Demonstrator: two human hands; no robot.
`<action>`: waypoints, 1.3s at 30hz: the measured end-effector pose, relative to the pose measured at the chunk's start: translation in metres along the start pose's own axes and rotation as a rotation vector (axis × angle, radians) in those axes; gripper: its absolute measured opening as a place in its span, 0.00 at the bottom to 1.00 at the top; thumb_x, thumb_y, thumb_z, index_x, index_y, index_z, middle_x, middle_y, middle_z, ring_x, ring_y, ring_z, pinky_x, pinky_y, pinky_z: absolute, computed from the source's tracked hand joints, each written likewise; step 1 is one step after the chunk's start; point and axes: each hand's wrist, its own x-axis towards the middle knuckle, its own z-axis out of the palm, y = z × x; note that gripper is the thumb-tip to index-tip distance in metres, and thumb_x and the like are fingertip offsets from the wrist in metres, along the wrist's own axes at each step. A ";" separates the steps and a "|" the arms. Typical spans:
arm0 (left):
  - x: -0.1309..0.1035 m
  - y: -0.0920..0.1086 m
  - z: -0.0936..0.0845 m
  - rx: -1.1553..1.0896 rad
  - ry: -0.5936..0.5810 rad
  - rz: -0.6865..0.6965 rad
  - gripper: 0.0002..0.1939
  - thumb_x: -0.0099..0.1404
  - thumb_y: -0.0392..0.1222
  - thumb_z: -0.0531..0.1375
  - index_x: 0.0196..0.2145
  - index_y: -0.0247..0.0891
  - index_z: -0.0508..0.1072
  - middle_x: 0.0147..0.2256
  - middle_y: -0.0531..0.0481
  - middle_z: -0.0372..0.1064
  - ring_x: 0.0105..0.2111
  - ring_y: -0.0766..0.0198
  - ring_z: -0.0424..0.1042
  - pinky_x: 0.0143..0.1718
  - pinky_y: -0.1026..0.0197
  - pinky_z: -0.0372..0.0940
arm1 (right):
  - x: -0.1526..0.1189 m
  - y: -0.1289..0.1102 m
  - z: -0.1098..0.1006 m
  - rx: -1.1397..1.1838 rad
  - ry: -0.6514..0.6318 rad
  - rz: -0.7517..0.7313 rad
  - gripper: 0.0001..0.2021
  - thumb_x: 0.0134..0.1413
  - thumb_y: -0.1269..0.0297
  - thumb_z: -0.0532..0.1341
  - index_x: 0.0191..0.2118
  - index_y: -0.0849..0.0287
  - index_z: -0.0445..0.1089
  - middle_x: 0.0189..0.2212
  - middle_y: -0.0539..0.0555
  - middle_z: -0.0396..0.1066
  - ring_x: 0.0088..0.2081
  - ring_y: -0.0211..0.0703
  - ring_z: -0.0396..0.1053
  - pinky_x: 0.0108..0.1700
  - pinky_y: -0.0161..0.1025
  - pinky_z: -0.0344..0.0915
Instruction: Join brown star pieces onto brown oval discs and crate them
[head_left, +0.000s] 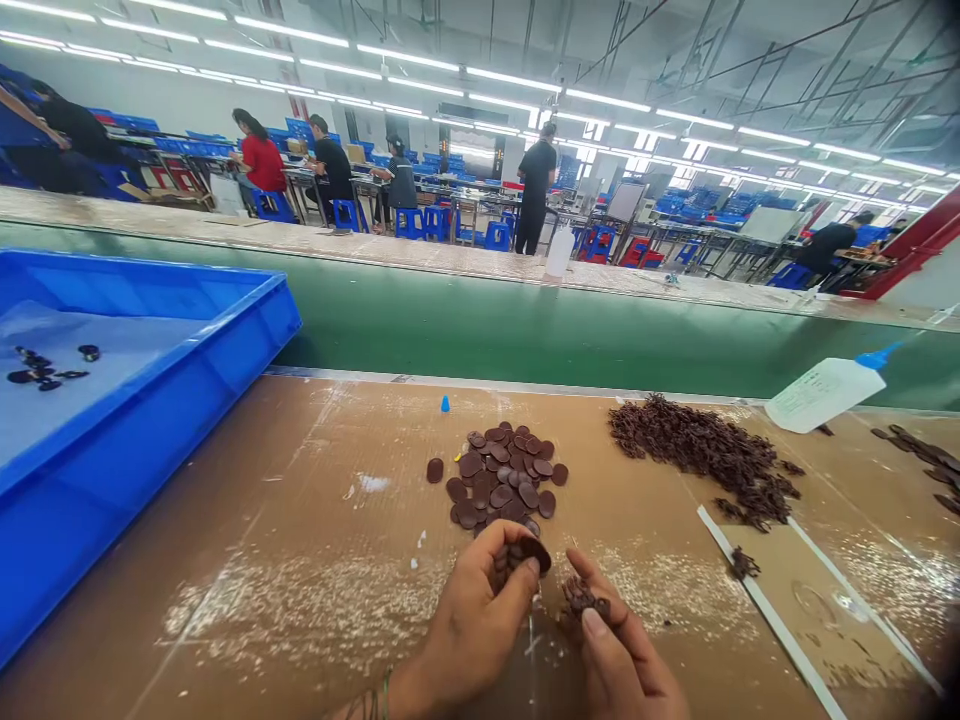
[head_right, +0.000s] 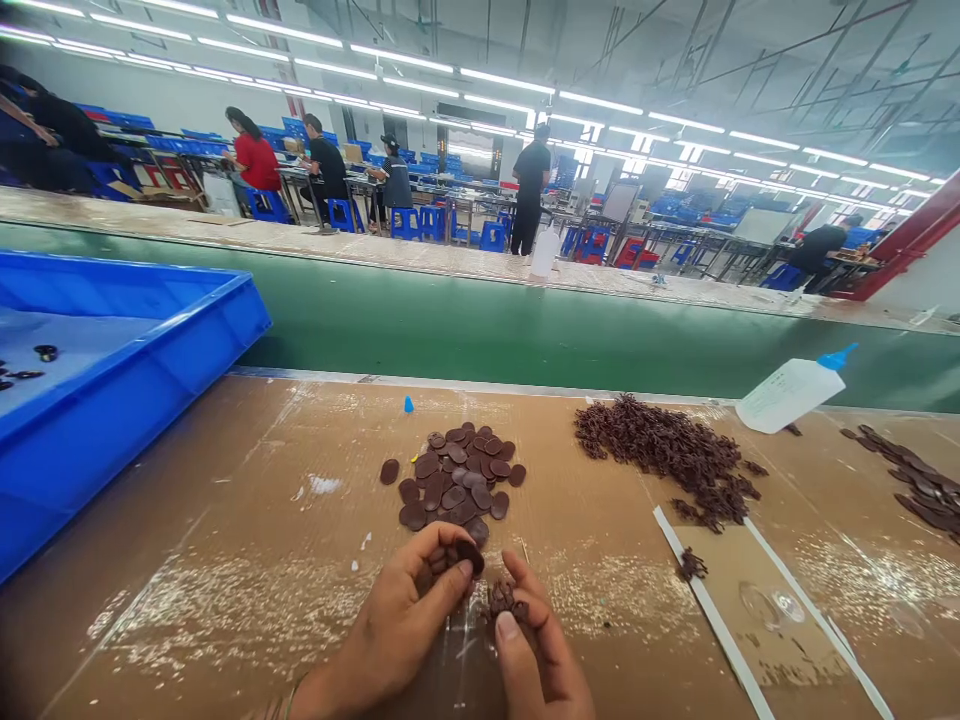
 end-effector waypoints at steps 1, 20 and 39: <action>-0.001 -0.002 -0.001 0.047 0.000 0.013 0.07 0.69 0.41 0.59 0.43 0.38 0.72 0.37 0.51 0.74 0.36 0.63 0.71 0.39 0.63 0.66 | 0.001 0.000 0.000 -0.006 0.002 -0.011 0.22 0.40 0.49 0.76 0.41 0.54 0.82 0.52 0.58 0.77 0.56 0.54 0.71 0.53 0.37 0.67; -0.008 -0.003 0.004 0.395 0.126 0.203 0.12 0.59 0.33 0.62 0.40 0.43 0.79 0.37 0.54 0.80 0.38 0.60 0.77 0.42 0.59 0.67 | -0.003 0.026 0.016 -0.022 0.062 -0.049 0.20 0.44 0.45 0.73 0.37 0.55 0.81 0.45 0.57 0.80 0.49 0.52 0.74 0.53 0.39 0.68; -0.011 0.002 0.005 0.408 0.130 0.230 0.11 0.60 0.32 0.62 0.41 0.40 0.79 0.38 0.52 0.80 0.39 0.60 0.77 0.44 0.59 0.66 | -0.007 0.016 0.019 -0.091 0.078 -0.057 0.21 0.45 0.46 0.73 0.37 0.60 0.79 0.44 0.60 0.79 0.52 0.58 0.73 0.57 0.49 0.67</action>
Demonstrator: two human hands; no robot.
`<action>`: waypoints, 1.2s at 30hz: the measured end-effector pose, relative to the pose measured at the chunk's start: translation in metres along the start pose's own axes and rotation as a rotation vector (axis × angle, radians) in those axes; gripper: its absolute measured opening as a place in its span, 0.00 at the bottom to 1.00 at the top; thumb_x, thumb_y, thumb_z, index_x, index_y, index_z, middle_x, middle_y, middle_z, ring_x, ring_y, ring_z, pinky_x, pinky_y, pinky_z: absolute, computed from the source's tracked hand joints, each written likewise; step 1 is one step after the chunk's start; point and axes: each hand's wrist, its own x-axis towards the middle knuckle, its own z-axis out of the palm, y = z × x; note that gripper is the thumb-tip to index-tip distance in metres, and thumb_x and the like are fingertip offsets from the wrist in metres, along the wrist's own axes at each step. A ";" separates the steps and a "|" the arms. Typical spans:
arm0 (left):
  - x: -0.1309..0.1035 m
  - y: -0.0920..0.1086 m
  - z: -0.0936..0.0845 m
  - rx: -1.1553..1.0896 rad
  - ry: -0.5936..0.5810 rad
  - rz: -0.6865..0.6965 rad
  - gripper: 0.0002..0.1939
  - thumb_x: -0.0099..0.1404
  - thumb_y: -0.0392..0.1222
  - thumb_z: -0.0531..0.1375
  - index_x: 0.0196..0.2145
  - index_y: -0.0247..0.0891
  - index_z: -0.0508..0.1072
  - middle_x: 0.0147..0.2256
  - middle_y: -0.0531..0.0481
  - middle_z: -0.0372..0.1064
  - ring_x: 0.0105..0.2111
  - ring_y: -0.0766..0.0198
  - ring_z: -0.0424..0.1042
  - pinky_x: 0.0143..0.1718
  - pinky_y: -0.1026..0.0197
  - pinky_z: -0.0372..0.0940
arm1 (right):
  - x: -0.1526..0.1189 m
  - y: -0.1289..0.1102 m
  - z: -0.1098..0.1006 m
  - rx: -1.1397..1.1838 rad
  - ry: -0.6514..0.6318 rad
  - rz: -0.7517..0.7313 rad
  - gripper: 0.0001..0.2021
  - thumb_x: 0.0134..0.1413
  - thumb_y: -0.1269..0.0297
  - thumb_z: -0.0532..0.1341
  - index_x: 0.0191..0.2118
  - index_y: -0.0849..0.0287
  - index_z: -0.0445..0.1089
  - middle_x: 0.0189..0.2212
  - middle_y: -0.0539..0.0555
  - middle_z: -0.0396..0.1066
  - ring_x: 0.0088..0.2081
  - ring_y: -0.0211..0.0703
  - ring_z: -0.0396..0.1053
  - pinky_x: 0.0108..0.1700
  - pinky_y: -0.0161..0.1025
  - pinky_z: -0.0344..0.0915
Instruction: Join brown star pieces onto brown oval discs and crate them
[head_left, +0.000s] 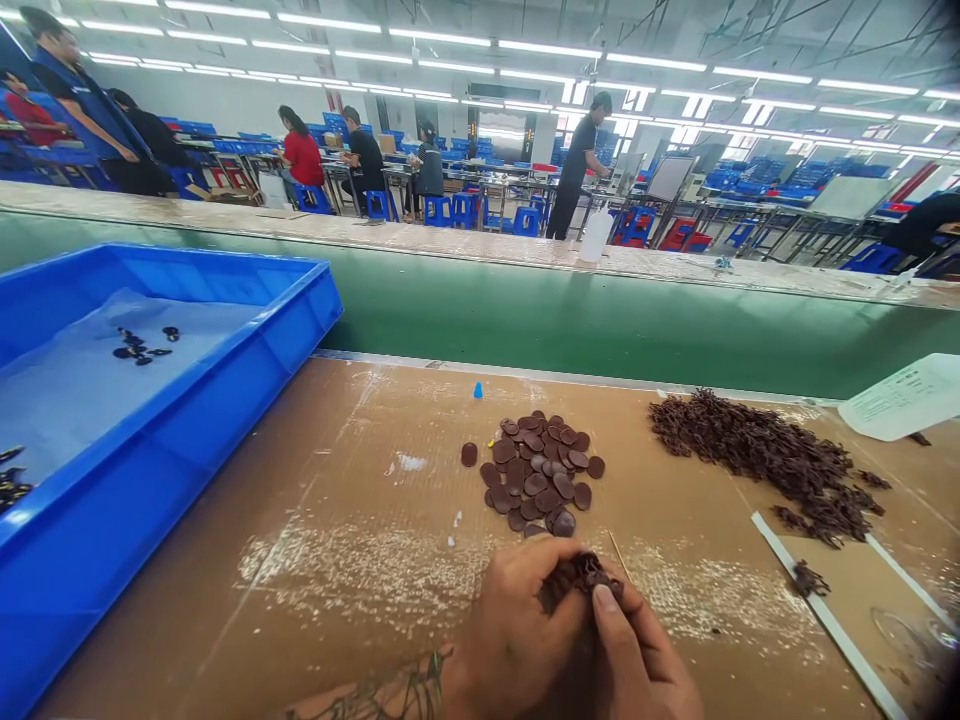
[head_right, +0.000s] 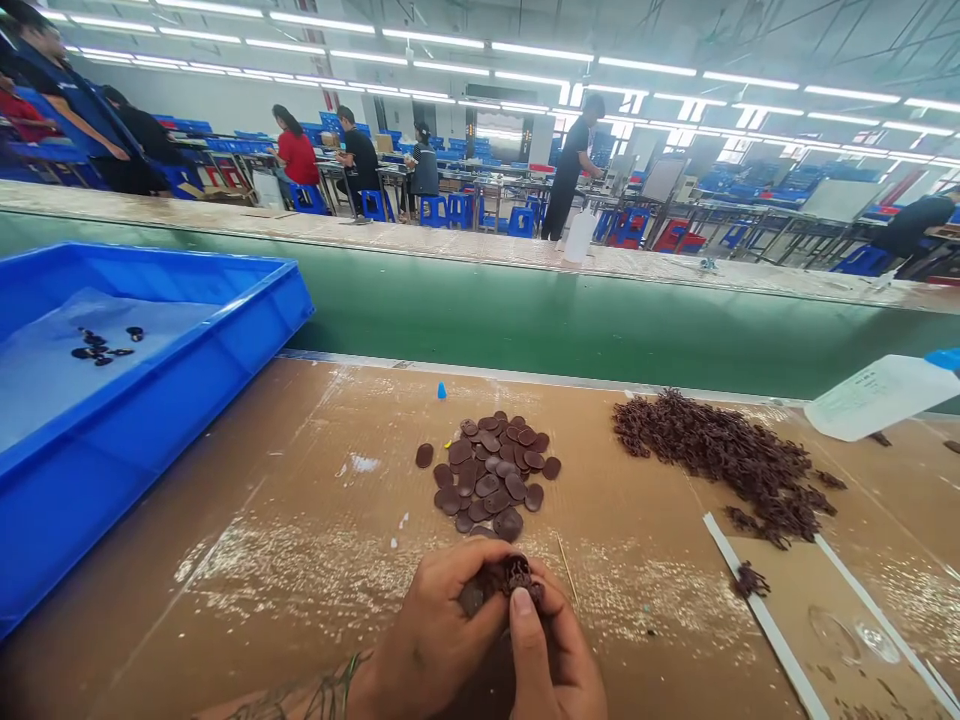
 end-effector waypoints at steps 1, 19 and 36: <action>0.000 0.000 0.000 0.002 0.003 0.009 0.11 0.60 0.32 0.62 0.40 0.40 0.79 0.38 0.52 0.80 0.38 0.60 0.77 0.44 0.59 0.66 | 0.000 0.000 0.000 -0.007 -0.009 -0.011 0.20 0.45 0.47 0.73 0.36 0.61 0.79 0.44 0.60 0.79 0.51 0.58 0.73 0.56 0.48 0.68; -0.004 0.003 -0.001 0.056 0.004 0.248 0.08 0.64 0.34 0.59 0.40 0.39 0.78 0.33 0.50 0.78 0.32 0.64 0.75 0.40 0.64 0.69 | 0.000 0.001 -0.002 0.064 0.031 0.119 0.23 0.37 0.46 0.77 0.36 0.59 0.82 0.43 0.60 0.80 0.48 0.57 0.75 0.50 0.44 0.73; -0.005 0.000 -0.002 0.105 -0.038 0.319 0.09 0.64 0.37 0.58 0.37 0.37 0.79 0.31 0.48 0.78 0.30 0.62 0.74 0.35 0.62 0.66 | 0.021 0.027 -0.029 0.124 -0.105 0.121 0.21 0.42 0.52 0.76 0.40 0.59 0.82 0.45 0.62 0.80 0.47 0.56 0.77 0.48 0.41 0.75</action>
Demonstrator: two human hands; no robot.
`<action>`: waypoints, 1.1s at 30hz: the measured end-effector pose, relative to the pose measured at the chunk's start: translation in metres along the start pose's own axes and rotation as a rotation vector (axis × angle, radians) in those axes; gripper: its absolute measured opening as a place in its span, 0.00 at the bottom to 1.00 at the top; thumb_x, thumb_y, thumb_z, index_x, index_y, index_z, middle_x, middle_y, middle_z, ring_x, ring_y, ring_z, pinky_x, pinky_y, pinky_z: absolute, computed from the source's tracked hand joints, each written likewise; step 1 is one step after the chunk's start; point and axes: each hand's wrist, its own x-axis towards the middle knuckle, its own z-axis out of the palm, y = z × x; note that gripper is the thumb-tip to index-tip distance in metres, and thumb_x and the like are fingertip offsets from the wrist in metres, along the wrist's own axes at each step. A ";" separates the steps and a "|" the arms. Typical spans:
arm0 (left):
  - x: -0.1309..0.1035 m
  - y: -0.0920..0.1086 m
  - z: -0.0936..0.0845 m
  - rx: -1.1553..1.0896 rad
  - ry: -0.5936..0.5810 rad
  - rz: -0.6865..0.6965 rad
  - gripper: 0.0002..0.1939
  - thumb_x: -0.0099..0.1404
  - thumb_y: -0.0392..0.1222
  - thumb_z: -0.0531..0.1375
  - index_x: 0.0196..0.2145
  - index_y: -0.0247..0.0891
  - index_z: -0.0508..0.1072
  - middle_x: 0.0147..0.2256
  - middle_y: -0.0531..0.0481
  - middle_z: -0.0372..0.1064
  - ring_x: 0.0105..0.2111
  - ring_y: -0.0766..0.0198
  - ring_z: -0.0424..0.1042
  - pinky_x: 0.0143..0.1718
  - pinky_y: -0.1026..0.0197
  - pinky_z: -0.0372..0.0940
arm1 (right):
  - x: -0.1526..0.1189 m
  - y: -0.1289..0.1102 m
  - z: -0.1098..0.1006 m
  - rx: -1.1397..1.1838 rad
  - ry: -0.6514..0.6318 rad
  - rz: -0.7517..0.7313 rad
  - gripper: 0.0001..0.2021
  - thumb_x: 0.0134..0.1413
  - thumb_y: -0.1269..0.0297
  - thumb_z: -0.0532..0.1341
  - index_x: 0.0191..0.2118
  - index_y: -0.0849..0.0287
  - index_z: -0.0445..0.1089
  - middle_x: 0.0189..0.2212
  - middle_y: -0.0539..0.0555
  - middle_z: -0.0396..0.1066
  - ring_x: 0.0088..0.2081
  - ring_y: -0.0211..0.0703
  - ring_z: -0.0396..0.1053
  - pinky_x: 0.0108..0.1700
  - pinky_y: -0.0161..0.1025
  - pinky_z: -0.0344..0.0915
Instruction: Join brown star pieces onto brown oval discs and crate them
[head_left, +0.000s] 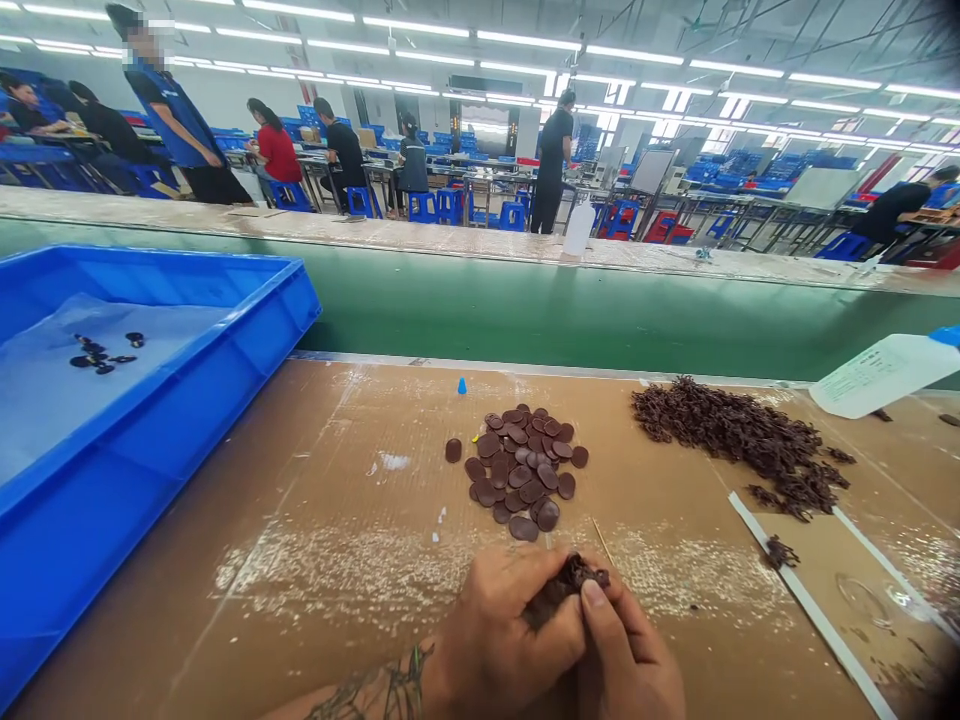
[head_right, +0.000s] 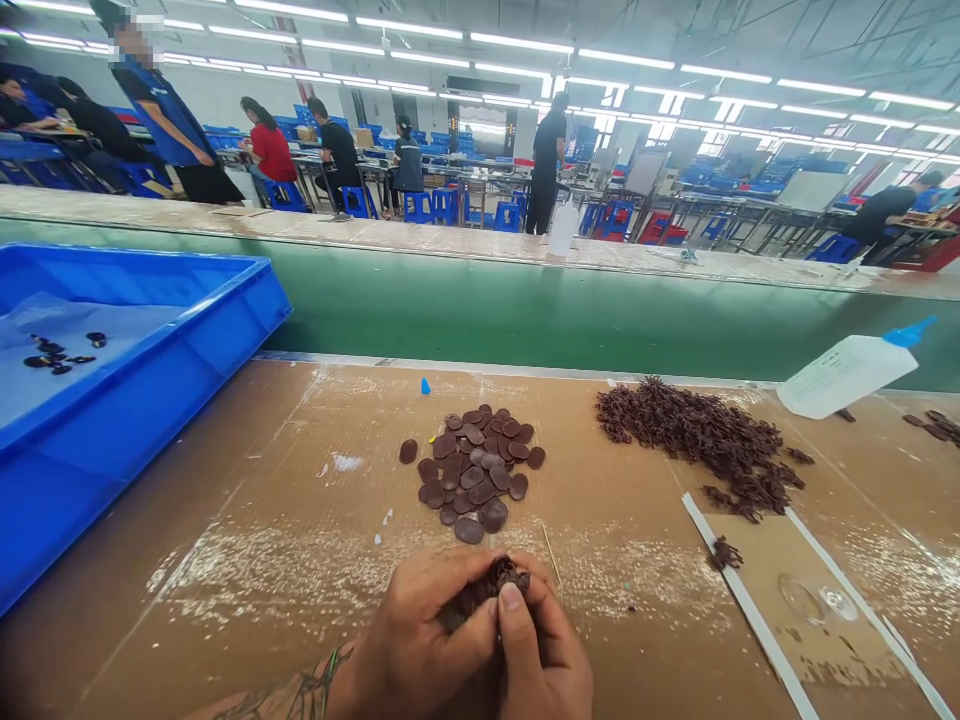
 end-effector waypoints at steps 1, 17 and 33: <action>0.000 0.000 0.000 -0.002 -0.008 0.002 0.09 0.64 0.37 0.58 0.37 0.36 0.79 0.31 0.48 0.78 0.29 0.62 0.74 0.34 0.62 0.65 | 0.001 0.001 -0.001 -0.010 -0.021 0.009 0.21 0.42 0.52 0.77 0.41 0.60 0.83 0.45 0.62 0.80 0.47 0.57 0.77 0.48 0.42 0.75; 0.000 0.004 0.001 0.016 -0.007 -0.042 0.10 0.63 0.38 0.57 0.33 0.36 0.79 0.25 0.51 0.73 0.24 0.66 0.68 0.28 0.64 0.60 | 0.005 -0.003 -0.005 0.066 -0.140 0.036 0.18 0.44 0.55 0.76 0.41 0.56 0.83 0.48 0.61 0.78 0.49 0.56 0.74 0.51 0.45 0.73; -0.003 0.003 0.002 0.042 -0.010 -0.029 0.09 0.64 0.37 0.58 0.31 0.34 0.78 0.25 0.49 0.74 0.24 0.65 0.70 0.29 0.63 0.62 | 0.001 -0.002 -0.003 0.092 -0.108 -0.015 0.16 0.44 0.54 0.76 0.41 0.54 0.83 0.45 0.60 0.78 0.49 0.55 0.74 0.52 0.44 0.72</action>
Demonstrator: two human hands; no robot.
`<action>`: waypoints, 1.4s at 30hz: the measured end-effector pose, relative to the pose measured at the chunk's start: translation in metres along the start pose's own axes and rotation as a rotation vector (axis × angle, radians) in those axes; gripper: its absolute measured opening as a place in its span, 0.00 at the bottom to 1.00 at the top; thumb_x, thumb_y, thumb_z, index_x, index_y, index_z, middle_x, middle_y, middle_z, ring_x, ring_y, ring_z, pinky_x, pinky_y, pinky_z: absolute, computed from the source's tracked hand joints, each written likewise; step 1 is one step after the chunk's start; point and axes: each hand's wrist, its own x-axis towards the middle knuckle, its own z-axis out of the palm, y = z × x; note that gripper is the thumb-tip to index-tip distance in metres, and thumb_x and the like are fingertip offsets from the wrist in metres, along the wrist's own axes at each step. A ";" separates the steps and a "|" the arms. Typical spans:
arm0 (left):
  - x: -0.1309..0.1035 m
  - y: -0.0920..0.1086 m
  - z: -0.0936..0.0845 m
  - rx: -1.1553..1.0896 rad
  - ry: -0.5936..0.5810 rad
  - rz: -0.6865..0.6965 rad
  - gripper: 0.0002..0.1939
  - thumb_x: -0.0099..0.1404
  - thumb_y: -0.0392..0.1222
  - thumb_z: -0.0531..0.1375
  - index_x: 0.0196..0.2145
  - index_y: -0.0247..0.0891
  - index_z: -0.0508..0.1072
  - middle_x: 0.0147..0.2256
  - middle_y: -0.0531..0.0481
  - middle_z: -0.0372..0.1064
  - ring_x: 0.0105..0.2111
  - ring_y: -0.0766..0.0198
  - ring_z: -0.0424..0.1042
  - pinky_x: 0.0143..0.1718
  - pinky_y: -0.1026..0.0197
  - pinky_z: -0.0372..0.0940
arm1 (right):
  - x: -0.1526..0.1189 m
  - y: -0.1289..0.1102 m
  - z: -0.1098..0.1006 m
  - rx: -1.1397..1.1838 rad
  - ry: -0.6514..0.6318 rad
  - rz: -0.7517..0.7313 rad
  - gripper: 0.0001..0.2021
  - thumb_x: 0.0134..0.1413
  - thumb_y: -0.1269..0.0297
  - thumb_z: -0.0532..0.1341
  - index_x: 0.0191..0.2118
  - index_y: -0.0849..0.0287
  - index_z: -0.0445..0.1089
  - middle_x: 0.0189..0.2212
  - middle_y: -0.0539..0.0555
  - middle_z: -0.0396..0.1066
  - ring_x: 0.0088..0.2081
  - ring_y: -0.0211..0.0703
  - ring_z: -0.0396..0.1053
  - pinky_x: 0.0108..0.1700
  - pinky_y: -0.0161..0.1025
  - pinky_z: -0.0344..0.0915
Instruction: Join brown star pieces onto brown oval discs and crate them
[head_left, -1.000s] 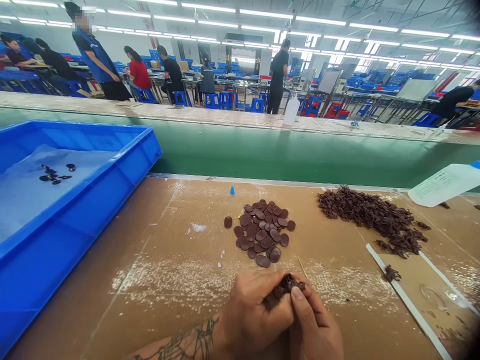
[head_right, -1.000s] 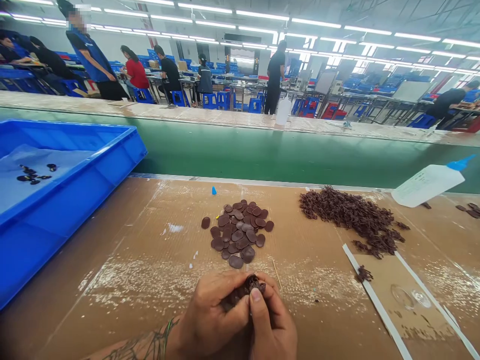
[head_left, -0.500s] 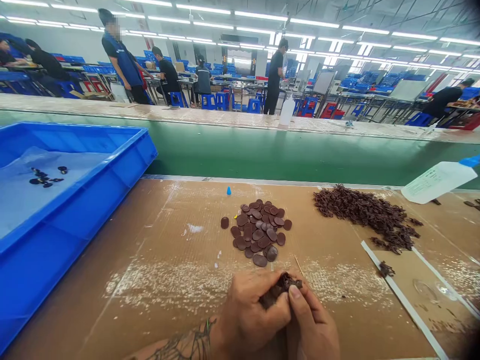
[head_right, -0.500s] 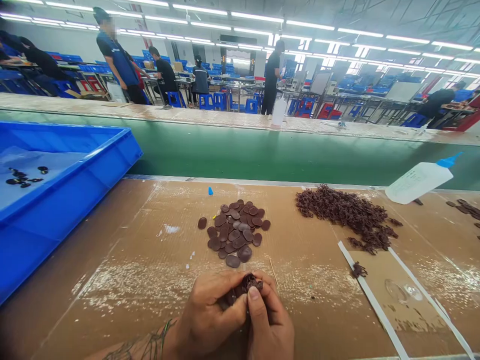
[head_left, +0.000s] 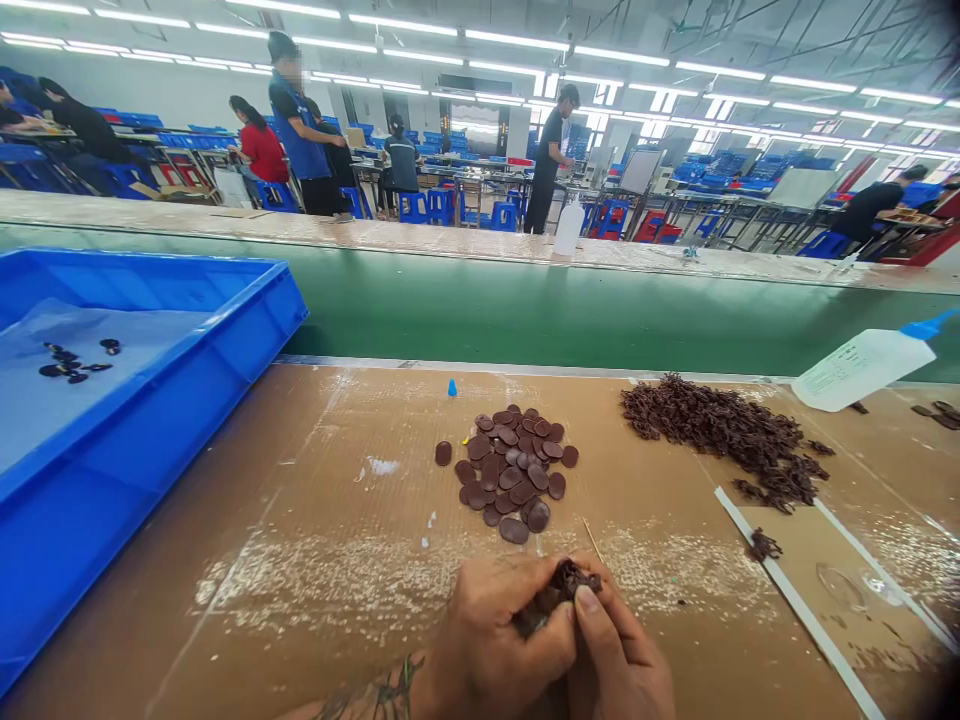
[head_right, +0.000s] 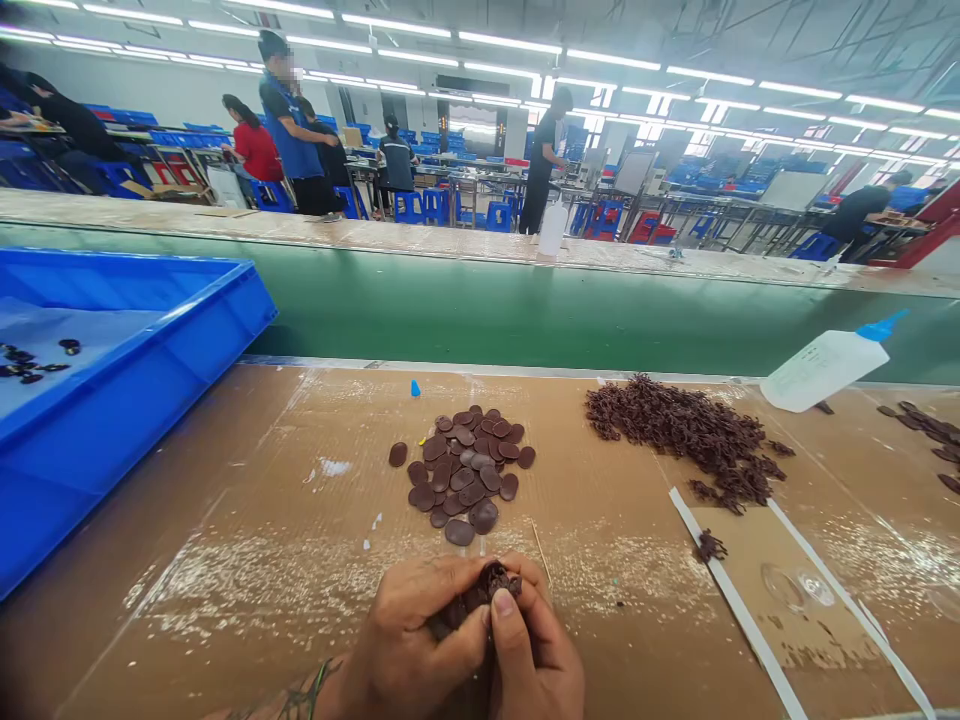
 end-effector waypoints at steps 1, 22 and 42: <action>0.000 0.000 0.000 -0.002 -0.004 0.005 0.09 0.64 0.36 0.58 0.32 0.34 0.78 0.26 0.49 0.75 0.25 0.65 0.71 0.30 0.64 0.63 | -0.001 0.000 0.001 0.006 0.010 -0.001 0.16 0.44 0.54 0.76 0.40 0.54 0.83 0.45 0.60 0.78 0.48 0.55 0.74 0.52 0.45 0.72; 0.003 0.000 0.002 -0.064 0.045 0.077 0.09 0.62 0.34 0.58 0.35 0.35 0.79 0.27 0.50 0.77 0.25 0.66 0.74 0.29 0.66 0.65 | -0.013 0.002 0.016 -0.024 0.099 -0.049 0.18 0.43 0.51 0.75 0.39 0.54 0.83 0.44 0.58 0.77 0.47 0.52 0.73 0.52 0.42 0.70; 0.015 0.009 -0.010 -0.273 -0.048 0.045 0.27 0.53 0.24 0.64 0.49 0.46 0.79 0.42 0.56 0.80 0.40 0.70 0.78 0.48 0.73 0.67 | -0.011 -0.011 0.020 0.102 0.060 0.043 0.17 0.45 0.53 0.75 0.40 0.55 0.83 0.43 0.59 0.79 0.44 0.55 0.76 0.49 0.47 0.73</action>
